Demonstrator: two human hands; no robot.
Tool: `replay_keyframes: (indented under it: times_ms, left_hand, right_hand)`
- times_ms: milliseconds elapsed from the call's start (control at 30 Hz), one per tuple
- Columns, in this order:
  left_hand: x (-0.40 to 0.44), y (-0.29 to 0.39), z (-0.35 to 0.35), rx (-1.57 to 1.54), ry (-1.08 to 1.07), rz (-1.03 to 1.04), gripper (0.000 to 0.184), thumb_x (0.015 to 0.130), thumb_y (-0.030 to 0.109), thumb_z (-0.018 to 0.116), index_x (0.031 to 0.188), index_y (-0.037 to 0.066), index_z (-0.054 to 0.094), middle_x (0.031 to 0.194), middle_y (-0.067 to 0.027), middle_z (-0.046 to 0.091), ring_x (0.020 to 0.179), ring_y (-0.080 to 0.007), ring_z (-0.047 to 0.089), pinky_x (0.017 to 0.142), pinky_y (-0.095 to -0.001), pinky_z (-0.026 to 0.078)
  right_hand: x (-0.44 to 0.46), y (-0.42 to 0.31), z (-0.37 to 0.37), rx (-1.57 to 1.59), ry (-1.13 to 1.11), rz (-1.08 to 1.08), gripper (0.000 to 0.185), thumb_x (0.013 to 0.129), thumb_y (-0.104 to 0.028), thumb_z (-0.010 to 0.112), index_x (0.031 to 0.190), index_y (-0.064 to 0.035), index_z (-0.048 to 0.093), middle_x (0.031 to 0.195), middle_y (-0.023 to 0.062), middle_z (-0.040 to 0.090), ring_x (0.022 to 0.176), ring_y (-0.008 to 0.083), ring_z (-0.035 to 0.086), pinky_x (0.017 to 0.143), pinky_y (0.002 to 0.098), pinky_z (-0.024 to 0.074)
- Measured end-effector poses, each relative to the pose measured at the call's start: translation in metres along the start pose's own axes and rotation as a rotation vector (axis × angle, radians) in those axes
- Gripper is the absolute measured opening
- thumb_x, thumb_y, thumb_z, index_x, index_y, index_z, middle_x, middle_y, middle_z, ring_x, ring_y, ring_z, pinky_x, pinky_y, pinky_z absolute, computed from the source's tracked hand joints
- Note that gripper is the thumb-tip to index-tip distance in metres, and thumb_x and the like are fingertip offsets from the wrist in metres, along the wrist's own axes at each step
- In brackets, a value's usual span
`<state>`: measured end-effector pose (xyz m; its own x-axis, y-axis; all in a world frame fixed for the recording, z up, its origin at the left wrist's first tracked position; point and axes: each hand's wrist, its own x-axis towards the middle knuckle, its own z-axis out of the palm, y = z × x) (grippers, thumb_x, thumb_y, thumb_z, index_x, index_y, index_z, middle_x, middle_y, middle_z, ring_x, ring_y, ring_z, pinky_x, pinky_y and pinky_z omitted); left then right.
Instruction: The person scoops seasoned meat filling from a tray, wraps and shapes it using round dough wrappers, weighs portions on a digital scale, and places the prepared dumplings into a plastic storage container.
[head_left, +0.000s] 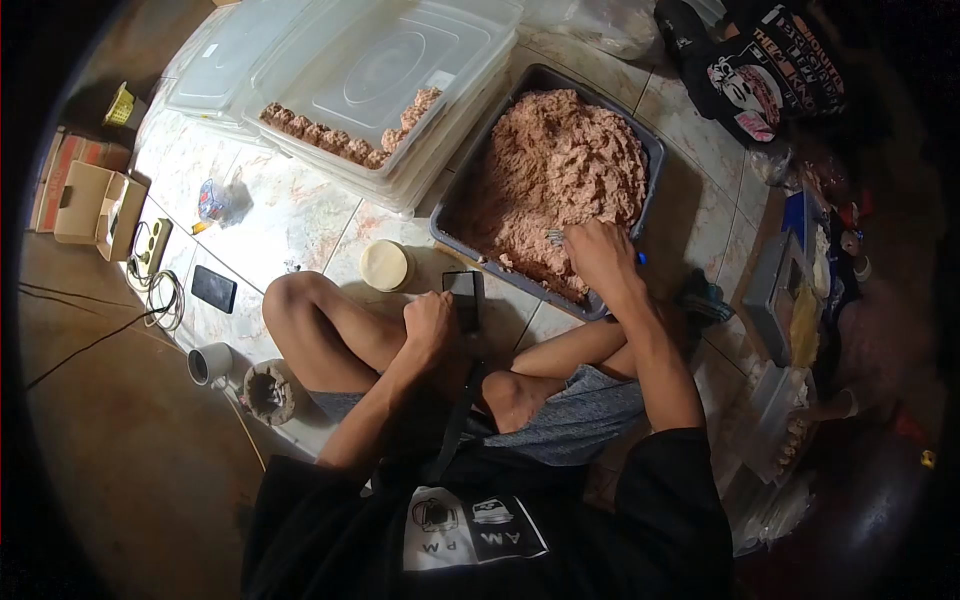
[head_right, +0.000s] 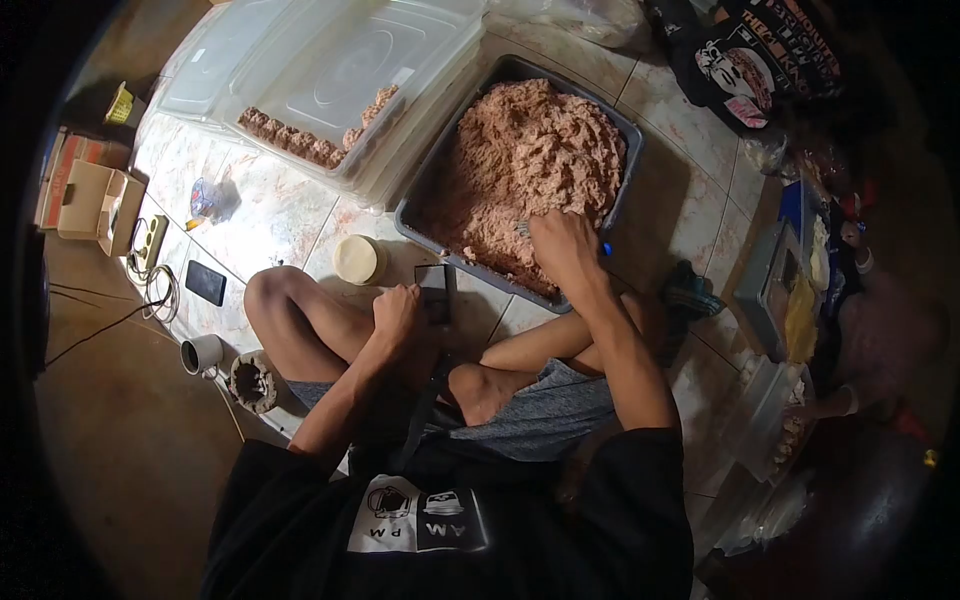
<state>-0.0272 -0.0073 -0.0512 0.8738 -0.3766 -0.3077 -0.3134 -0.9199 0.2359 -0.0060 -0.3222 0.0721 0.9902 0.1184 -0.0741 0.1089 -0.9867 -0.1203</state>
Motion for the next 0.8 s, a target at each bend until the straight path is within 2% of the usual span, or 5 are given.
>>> replay_keyframes:
  times_ms: [333,467,600,733,800]
  left_hand:
    - [-0.011,-0.014,-0.014,-0.095,0.190,0.119,0.033,0.092,0.032,0.079,0.095,0.001,0.068,0.077,-0.0190,0.070,0.071,-0.0340,0.074,0.064,-0.0456,0.059]
    - [-0.010,0.000,-0.086,-0.854,0.065,-0.163,0.051,0.093,0.048,0.086,0.101,-0.001,0.073,0.075,-0.0047,0.067,0.063,-0.0140,0.060,0.061,-0.0321,0.051]
    - [-0.025,0.007,-0.108,-1.484,0.001,-0.229,0.030,0.099,0.033,0.083,0.108,0.006,0.075,0.088,-0.0005,0.074,0.070,-0.0072,0.065,0.064,-0.0244,0.053]
    - [-0.006,0.008,-0.114,-1.778,-0.046,-0.135,0.031,0.105,0.029,0.075,0.116,0.000,0.076,0.101,-0.0031,0.076,0.090,-0.0109,0.069,0.081,-0.0268,0.055]
    - [0.004,0.007,-0.112,-1.825,-0.023,-0.139,0.033,0.107,0.030,0.072,0.117,-0.001,0.076,0.102,-0.0045,0.076,0.090,-0.0126,0.070,0.082,-0.0275,0.056]
  right_hand:
    - [-0.001,-0.006,-0.008,0.016,-0.005,0.023,0.008,0.086,-0.001,0.067,0.085,0.0002,0.075,0.089,0.0262,0.072,0.090,0.0443,0.076,0.081,0.0540,0.0607]
    - [-0.002,-0.009,-0.006,-0.077,-0.020,-0.066,0.007,0.084,-0.001,0.069,0.084,-0.0021,0.076,0.085,0.0218,0.073,0.088,0.0412,0.077,0.078,0.0505,0.0620]
    - [-0.003,-0.013,-0.017,-0.161,-0.056,-0.237,0.007,0.081,-0.002,0.070,0.079,-0.0039,0.077,0.080,0.0188,0.074,0.082,0.0374,0.078,0.073,0.0465,0.0632]
    - [-0.006,-0.008,-0.052,-0.191,-0.212,-0.418,0.011,0.087,-0.006,0.067,0.084,-0.0017,0.076,0.087,0.0188,0.075,0.087,0.0355,0.078,0.080,0.0489,0.0622]
    - [-0.004,0.004,-0.061,-0.258,-0.223,-0.216,0.010,0.086,-0.007,0.068,0.082,-0.0034,0.077,0.087,0.0177,0.075,0.087,0.0348,0.078,0.079,0.0486,0.0622]
